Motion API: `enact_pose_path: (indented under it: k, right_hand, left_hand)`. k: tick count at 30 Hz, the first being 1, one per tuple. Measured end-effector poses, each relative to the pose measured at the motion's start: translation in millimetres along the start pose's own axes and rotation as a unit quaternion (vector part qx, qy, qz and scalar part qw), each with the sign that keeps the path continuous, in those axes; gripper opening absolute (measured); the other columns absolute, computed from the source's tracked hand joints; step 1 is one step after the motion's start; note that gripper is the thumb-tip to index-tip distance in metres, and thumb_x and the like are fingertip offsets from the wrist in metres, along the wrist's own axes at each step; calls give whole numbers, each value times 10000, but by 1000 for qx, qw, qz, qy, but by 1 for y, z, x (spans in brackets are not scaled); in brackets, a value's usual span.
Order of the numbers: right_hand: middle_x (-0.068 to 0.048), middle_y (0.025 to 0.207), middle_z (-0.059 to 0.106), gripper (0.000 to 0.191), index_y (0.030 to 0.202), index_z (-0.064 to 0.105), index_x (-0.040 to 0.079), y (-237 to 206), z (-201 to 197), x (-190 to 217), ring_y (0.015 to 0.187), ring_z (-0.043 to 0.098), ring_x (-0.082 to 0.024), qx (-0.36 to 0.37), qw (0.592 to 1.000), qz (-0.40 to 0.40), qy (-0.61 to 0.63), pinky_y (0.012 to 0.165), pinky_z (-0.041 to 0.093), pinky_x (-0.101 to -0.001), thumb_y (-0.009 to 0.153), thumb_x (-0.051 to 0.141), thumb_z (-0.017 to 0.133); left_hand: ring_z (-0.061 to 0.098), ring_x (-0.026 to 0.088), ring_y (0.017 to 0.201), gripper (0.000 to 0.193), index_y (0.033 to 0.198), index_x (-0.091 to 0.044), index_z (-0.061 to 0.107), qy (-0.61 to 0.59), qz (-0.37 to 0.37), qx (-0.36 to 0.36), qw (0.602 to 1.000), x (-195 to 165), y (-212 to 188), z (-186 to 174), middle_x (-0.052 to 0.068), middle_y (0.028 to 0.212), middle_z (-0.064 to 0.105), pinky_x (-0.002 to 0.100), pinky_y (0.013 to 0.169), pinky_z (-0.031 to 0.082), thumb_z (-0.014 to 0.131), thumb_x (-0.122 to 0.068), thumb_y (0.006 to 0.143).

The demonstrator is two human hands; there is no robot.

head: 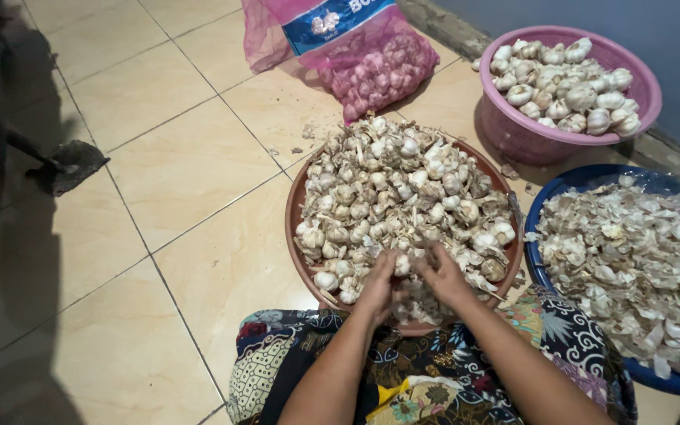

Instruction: The person sits on the floor trimming garlic bulbs. They pick untrimmed bulbs from a large round tray, cut off the root ends and loose stems with a small knife, drop the trimmed bulbs into a pink basin, and toss the cut-off roots and peels into a blue basin beside them.

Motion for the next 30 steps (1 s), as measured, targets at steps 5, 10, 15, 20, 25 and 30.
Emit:
enact_pose_path:
  k: [5,10,15,20,25,30]
  right_hand:
    - [-234,1299,560,763,1441,346,-73,-12,17,8,1169,564,-289,-16,981,-192,0,933,479,-405,945,248,829]
    - [-125,1026,685,386,1210,649,51,1,18,-4,895,633,-195,8,988,-98,120,796,518,-332,950,328,720]
    - [-62,927,689,359,1140,630,116,11,3,-6,828,663,-165,85,994,-17,71,718,556,-327,856,290,763]
    - [-33,914,703,293,1051,639,63,9,2,-6,804,658,-131,89,983,-78,140,692,545,-295,884,269,765]
    - [-32,769,651,270,1021,643,44,16,-2,-19,608,606,-125,37,996,40,68,550,498,-285,964,303,695]
    - [-25,737,627,241,1124,669,132,14,-14,-18,514,494,-106,20,990,47,134,466,388,-278,968,311,627]
  left_hand:
    - [570,203,837,247,1106,-149,515,-4,98,25,995,28,31,-19,69,1038,569,297,587,454,522,-389,1052]
    - [612,312,964,383,1147,-57,601,289,303,-29,908,21,42,-39,152,1021,672,397,857,523,479,-418,1190]
    - [666,288,943,467,1205,-50,414,415,330,-11,848,-1,18,-13,179,1035,635,422,831,538,700,-236,886]
    - [664,196,882,493,1179,-72,431,386,219,1,896,-9,1,-1,134,1067,648,342,730,573,787,-99,840]
    - [619,173,1025,415,1204,-70,498,308,255,60,915,-13,-1,6,127,1119,624,306,832,588,785,-27,907]
    - [688,190,1035,373,1223,-105,524,102,156,44,981,-13,8,-7,88,1159,658,300,836,615,722,-71,909]
Point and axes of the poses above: each hand's wrist, its own y-axis towards the middle knuckle, its own z-axis out of the palm, x = y × z, the point moved 6 cm from there along y, towards the middle knuckle
